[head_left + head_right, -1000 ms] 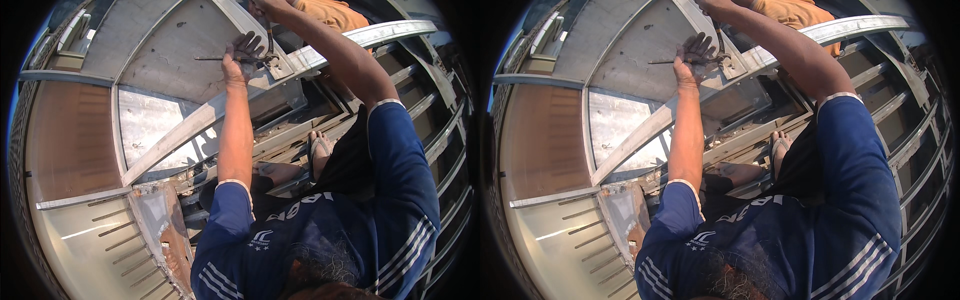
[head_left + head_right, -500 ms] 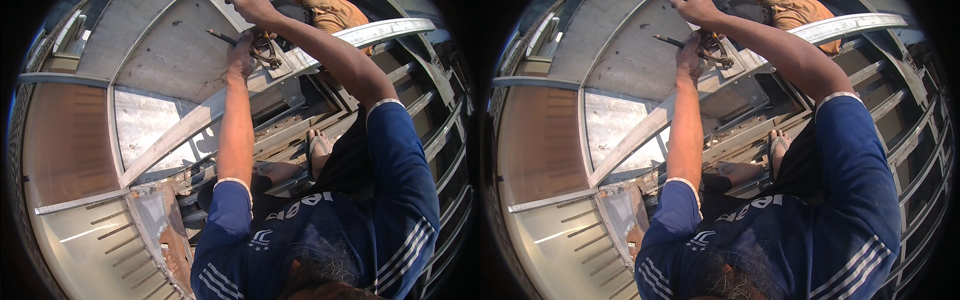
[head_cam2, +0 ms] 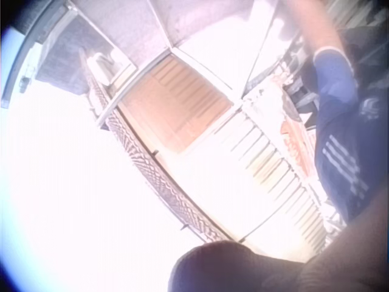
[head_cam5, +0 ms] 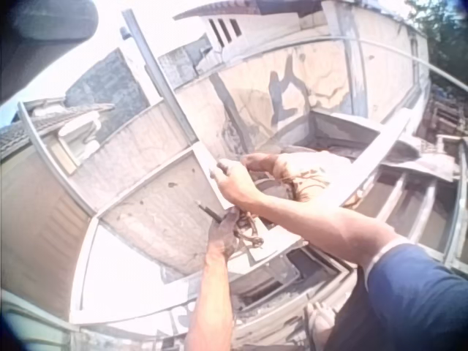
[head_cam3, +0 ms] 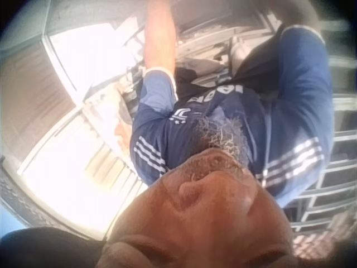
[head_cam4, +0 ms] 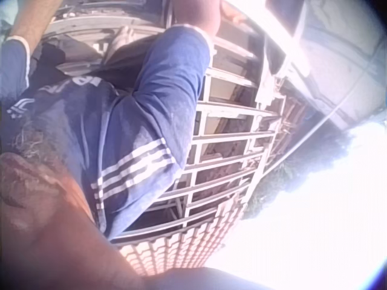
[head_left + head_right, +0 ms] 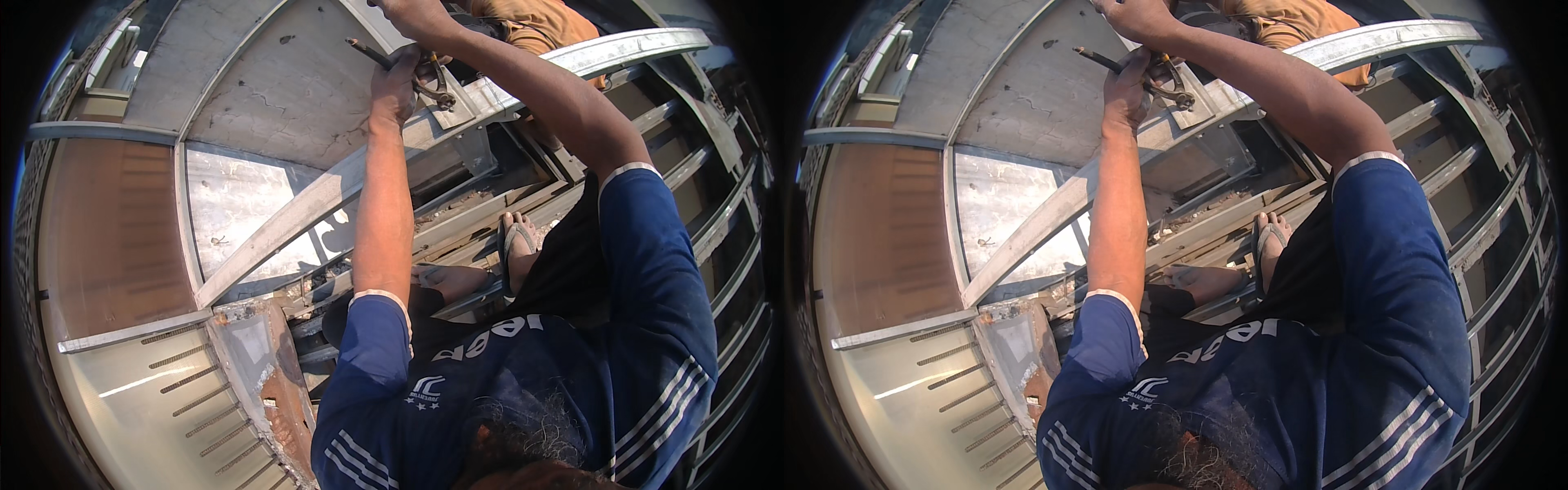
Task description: The person uses pincers to twist and cut wire, securing a metal frame to vertical structural bars and a horizontal panel.
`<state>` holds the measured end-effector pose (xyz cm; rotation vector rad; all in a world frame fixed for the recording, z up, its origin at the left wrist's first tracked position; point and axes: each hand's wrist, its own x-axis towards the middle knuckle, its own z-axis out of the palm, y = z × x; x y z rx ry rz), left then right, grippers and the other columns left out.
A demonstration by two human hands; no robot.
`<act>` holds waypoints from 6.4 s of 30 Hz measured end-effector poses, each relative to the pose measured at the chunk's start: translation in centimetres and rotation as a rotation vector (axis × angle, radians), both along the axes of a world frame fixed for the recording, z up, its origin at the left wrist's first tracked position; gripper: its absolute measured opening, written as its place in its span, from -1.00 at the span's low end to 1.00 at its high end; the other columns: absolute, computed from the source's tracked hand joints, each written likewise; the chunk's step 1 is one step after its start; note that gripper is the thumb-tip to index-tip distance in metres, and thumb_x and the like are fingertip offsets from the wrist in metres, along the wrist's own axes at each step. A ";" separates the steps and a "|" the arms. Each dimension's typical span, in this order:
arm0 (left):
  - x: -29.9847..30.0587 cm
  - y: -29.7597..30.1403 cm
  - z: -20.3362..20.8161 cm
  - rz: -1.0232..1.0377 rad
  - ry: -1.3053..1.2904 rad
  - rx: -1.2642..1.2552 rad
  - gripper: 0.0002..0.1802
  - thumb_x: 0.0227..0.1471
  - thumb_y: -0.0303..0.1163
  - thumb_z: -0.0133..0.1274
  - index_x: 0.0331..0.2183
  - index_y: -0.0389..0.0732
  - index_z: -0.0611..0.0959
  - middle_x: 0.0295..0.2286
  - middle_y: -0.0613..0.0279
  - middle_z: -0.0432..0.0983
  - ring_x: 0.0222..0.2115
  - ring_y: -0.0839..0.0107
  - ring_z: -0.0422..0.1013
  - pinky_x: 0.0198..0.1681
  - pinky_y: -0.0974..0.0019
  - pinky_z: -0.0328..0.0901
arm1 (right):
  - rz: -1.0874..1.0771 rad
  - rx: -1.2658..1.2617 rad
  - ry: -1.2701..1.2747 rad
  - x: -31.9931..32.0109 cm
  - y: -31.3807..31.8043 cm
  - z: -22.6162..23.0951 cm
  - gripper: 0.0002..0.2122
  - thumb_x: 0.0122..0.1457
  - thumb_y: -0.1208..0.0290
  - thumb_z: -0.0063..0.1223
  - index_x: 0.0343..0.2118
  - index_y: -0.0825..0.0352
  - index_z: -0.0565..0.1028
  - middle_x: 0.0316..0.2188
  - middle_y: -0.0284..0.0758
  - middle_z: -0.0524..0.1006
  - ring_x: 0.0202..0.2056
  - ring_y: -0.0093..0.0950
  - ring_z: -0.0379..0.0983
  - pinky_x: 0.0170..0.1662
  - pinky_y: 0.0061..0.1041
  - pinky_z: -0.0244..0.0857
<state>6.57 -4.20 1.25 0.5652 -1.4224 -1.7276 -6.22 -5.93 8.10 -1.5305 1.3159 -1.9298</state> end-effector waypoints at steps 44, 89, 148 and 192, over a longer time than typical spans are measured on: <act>-1.2 0.0 1.7 -0.115 0.012 -0.003 -0.63 0.30 -0.35 0.03 -0.06 -0.49 0.63 -0.19 -0.12 0.66 -0.18 0.12 0.64 -0.15 0.20 0.57 | 0.031 0.141 -0.166 -3.3 -0.5 0.4 -0.75 0.28 0.26 0.12 -0.31 0.41 0.55 -0.52 -0.29 0.53 -0.49 -0.53 0.40 -0.39 -0.41 0.28; -7.1 1.2 -3.5 0.887 -0.077 -0.423 -0.52 0.32 -0.29 -0.02 0.11 -0.41 0.33 -0.03 -0.12 0.43 0.00 0.09 0.44 0.03 0.08 0.33 | 0.496 0.192 0.099 0.6 2.9 2.3 -0.73 0.23 0.35 0.13 -0.08 0.37 0.47 -0.45 -0.38 0.51 -0.41 -0.52 0.45 -0.34 -0.47 0.37; -3.0 4.5 0.2 0.352 0.181 -0.187 -0.61 0.04 -0.34 0.29 -0.13 -0.23 0.51 -0.39 0.38 0.40 -0.39 0.52 0.34 -0.21 0.39 0.29 | 1.383 0.338 -0.502 -5.6 0.5 -0.3 -0.41 0.15 0.44 0.10 0.28 0.41 0.31 -0.18 -0.09 0.64 -0.13 -0.27 0.62 0.00 -0.27 0.48; -6.6 4.9 -0.6 0.811 -0.350 -0.537 -0.42 0.11 -0.44 0.24 0.00 -0.58 0.35 -0.07 -0.09 0.44 -0.03 0.22 0.46 0.05 0.22 0.39 | 1.135 0.298 0.215 -5.2 -0.9 -0.4 -0.01 0.00 0.16 0.44 0.36 0.55 0.06 0.22 0.17 0.34 0.20 -0.11 0.38 0.21 -0.21 0.32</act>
